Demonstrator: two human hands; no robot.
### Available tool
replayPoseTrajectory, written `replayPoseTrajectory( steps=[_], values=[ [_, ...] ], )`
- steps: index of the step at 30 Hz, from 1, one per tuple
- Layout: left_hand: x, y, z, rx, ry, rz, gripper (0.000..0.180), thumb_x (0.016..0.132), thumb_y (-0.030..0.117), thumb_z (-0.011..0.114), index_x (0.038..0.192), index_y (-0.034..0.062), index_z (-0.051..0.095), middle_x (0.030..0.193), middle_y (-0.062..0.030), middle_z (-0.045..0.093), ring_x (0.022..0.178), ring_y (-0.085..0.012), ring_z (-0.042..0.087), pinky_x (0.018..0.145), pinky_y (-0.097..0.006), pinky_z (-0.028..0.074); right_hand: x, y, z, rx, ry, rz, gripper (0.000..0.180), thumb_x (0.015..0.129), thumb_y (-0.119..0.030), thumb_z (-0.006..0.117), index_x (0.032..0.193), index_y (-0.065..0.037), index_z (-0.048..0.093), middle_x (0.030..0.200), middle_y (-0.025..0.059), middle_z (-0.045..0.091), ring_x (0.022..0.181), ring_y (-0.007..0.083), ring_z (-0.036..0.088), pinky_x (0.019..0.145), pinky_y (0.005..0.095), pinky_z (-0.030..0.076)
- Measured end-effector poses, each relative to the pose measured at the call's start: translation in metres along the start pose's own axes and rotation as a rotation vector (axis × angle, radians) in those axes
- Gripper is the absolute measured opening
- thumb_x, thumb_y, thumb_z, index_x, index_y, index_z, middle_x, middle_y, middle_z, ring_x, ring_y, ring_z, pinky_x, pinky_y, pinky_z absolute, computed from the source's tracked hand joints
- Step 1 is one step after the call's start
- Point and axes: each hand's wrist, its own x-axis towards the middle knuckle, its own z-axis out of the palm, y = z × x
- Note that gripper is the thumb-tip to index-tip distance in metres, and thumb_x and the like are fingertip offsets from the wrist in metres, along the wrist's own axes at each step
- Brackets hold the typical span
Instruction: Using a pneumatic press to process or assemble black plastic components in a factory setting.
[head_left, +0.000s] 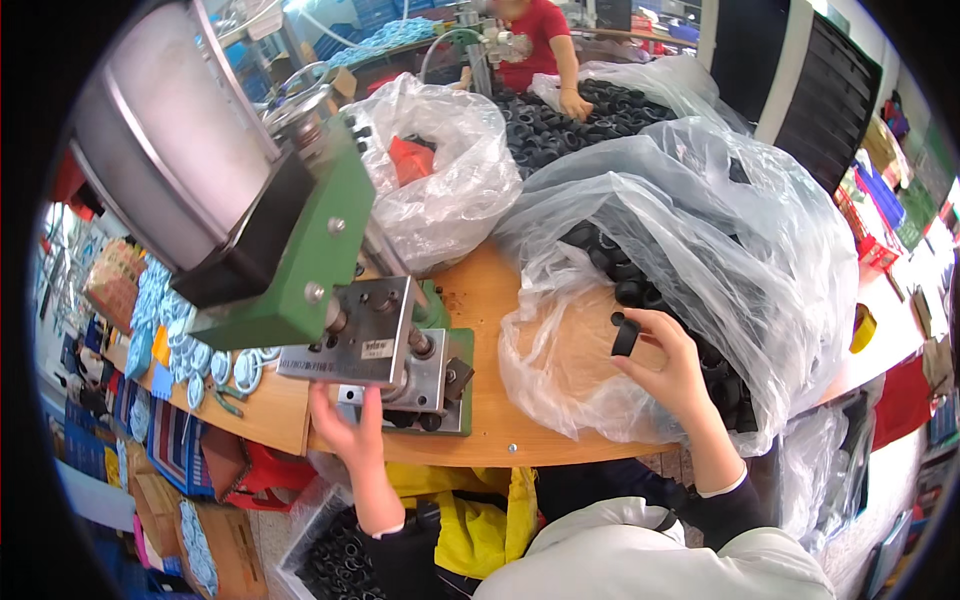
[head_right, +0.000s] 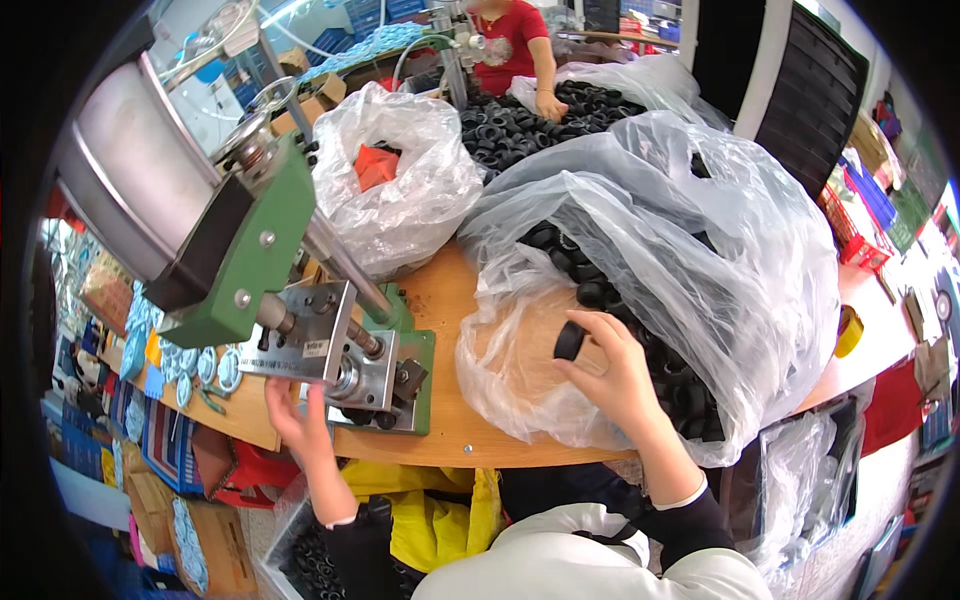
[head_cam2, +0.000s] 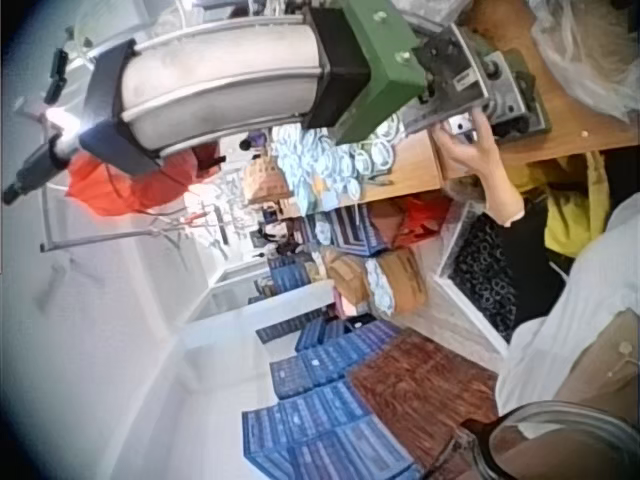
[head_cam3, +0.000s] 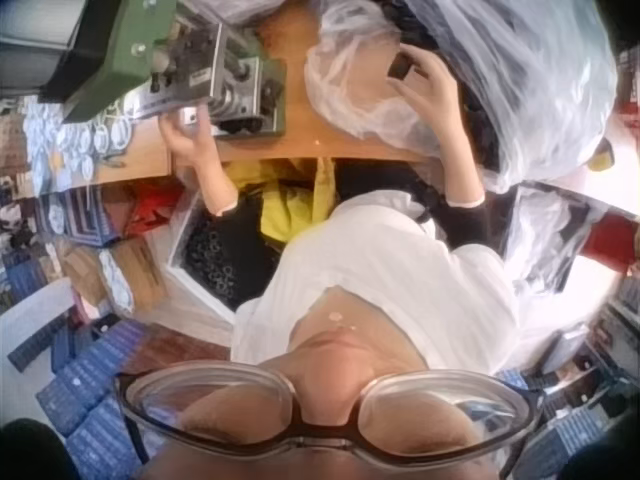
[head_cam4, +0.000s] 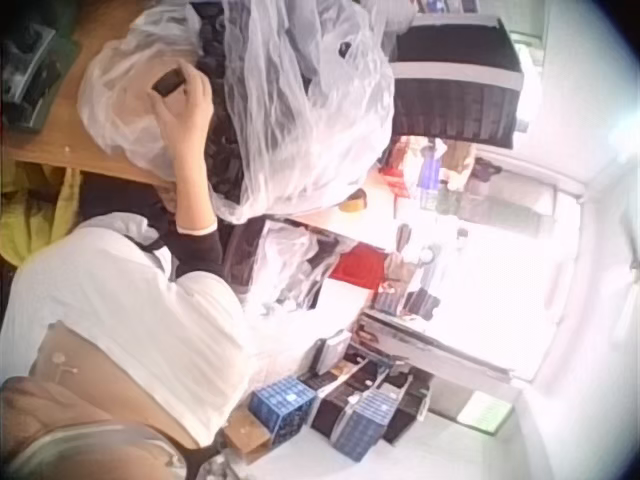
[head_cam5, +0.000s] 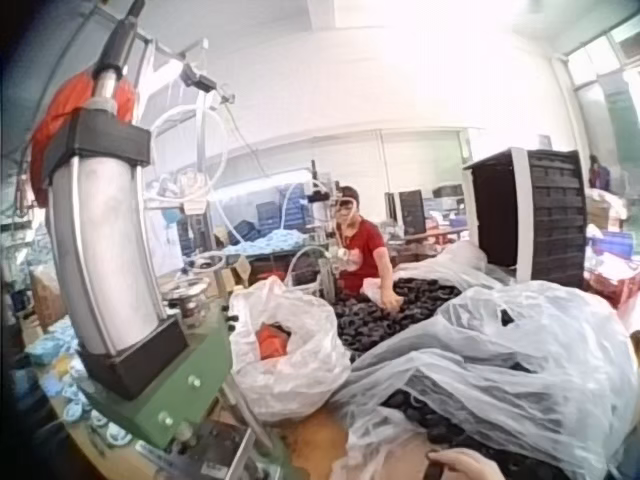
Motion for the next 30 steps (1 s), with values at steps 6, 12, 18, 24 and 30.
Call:
replayPoseTrajectory(
  steps=[6,12,18,24,30],
  values=[
    [0.018,0.009,0.034,-0.230,0.040,-0.238,0.034,0.066,0.010,0.078,0.094,0.0012,0.061,0.083,-0.0018,0.061,0.068,-0.0079,0.051,0.058,-0.022,0.041,0.002,-0.035,0.043,0.600,-0.218,-0.084,0.055,0.070,0.007,0.068,0.120,-0.002,0.048,0.117,0.0080,0.040,0.115,0.0190,0.049,0.095,0.0300,0.044],
    [-0.015,-0.004,0.030,0.343,0.023,-0.090,0.053,0.064,0.018,0.079,0.109,-0.0004,0.057,0.102,-0.0166,0.061,0.096,-0.0379,0.056,0.089,-0.044,0.041,0.004,-0.066,0.096,0.963,-0.366,-0.065,0.052,0.069,0.006,0.071,0.115,-0.002,0.048,0.116,0.0082,0.046,0.115,0.0210,0.051,0.093,0.0316,0.044],
    [-0.086,-0.015,-0.050,0.152,0.431,-0.413,0.042,0.076,0.005,0.073,0.113,-0.0019,0.055,0.106,-0.0110,0.060,0.095,-0.0189,0.056,0.087,-0.031,0.044,0.012,-0.090,0.156,0.672,-0.384,-0.166,0.057,0.071,0.001,0.072,0.121,0.000,0.044,0.119,0.0104,0.052,0.112,0.0177,0.051,0.096,0.0316,0.041],
    [-0.218,-0.075,-0.221,1.083,0.601,-0.825,0.081,0.072,0.039,0.076,0.131,-0.0027,0.040,0.135,-0.0272,0.038,0.126,-0.0371,0.037,0.105,-0.042,0.030,0.033,-0.108,0.195,0.512,-0.215,-0.218,0.044,0.073,-0.005,0.073,0.113,-0.001,0.055,0.098,0.0117,0.060,0.086,0.0213,0.062,0.075,0.0303,0.051],
    [-0.182,-0.081,-0.217,1.013,0.367,-0.501,0.061,0.073,0.024,0.075,0.120,-0.0053,0.049,0.131,-0.0242,0.042,0.123,-0.0379,0.039,0.105,-0.044,0.030,0.043,-0.121,0.206,0.420,-0.151,-0.219,0.032,0.070,-0.015,0.074,0.096,-0.001,0.060,0.088,0.0165,0.061,0.078,0.0360,0.059,0.067,0.0407,0.048]
  ],
)
